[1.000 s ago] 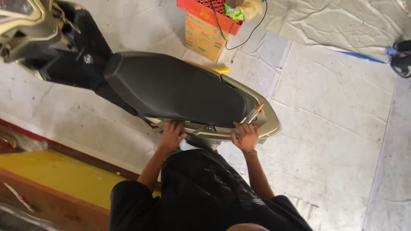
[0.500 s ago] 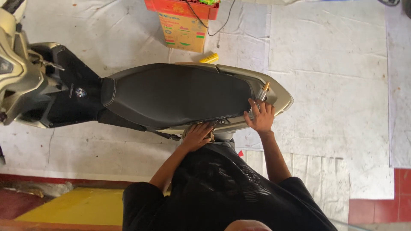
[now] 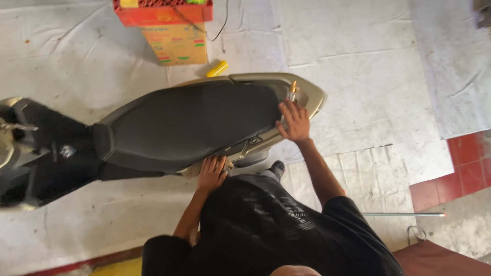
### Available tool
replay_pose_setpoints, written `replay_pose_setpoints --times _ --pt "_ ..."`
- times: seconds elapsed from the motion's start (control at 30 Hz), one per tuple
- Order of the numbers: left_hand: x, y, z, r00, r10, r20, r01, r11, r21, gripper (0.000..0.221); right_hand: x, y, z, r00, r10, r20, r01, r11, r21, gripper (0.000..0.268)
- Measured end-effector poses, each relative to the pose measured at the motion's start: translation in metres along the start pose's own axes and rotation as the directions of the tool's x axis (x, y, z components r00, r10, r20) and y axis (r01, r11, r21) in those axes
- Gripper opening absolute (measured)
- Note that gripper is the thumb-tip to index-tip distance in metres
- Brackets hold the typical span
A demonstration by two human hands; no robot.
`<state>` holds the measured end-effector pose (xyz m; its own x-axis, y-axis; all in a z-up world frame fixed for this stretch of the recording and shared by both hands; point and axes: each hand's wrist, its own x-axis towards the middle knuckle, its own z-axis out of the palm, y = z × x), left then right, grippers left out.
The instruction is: The person works on the rear section of a scooter, repeatedly lifting the seat to access the area underneath. They use their hands to press and adjust the seat and the surrounding body panels, attempting to align or secure the components.
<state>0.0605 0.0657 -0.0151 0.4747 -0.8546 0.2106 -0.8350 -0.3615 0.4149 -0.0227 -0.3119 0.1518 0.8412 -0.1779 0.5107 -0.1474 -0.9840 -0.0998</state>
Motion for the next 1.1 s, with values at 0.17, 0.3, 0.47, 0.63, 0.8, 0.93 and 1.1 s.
replay_pose_setpoints --times 0.17,0.3,0.47,0.63,0.8,0.93,1.1 --pt "0.020 0.016 0.004 0.999 0.038 0.008 -0.038 0.998 -0.050 0.065 -0.007 0.006 0.000 0.984 -0.175 0.033 0.176 0.984 -0.036 0.061" --pt "0.034 0.029 0.013 0.999 0.051 -0.007 -0.051 0.995 -0.080 0.064 -0.014 0.013 0.005 0.988 -0.156 0.022 0.155 0.987 0.048 0.059" --pt "0.065 0.053 0.023 0.995 0.079 -0.061 -0.084 0.993 -0.086 0.065 -0.003 0.003 0.003 0.984 0.137 -0.112 -0.130 0.989 0.072 0.072" --pt "0.072 0.073 0.029 0.998 -0.018 -0.064 0.013 0.997 -0.081 0.069 -0.005 0.004 -0.006 0.991 0.123 -0.045 -0.122 0.992 0.034 0.065" --pt "0.079 0.081 0.025 0.988 -0.135 -0.072 0.136 0.991 0.004 0.062 -0.004 0.010 -0.013 0.997 0.077 -0.003 -0.077 0.992 0.101 0.059" --pt "0.065 0.087 0.027 0.959 -0.189 -0.212 0.193 0.981 0.003 0.058 -0.005 0.011 -0.012 0.998 0.046 -0.039 -0.041 0.991 0.130 0.059" --pt "0.040 0.066 0.048 0.637 -0.538 -0.552 0.678 0.732 0.069 0.053 -0.005 0.019 -0.018 0.995 -0.048 -0.082 0.059 0.989 0.132 0.058"
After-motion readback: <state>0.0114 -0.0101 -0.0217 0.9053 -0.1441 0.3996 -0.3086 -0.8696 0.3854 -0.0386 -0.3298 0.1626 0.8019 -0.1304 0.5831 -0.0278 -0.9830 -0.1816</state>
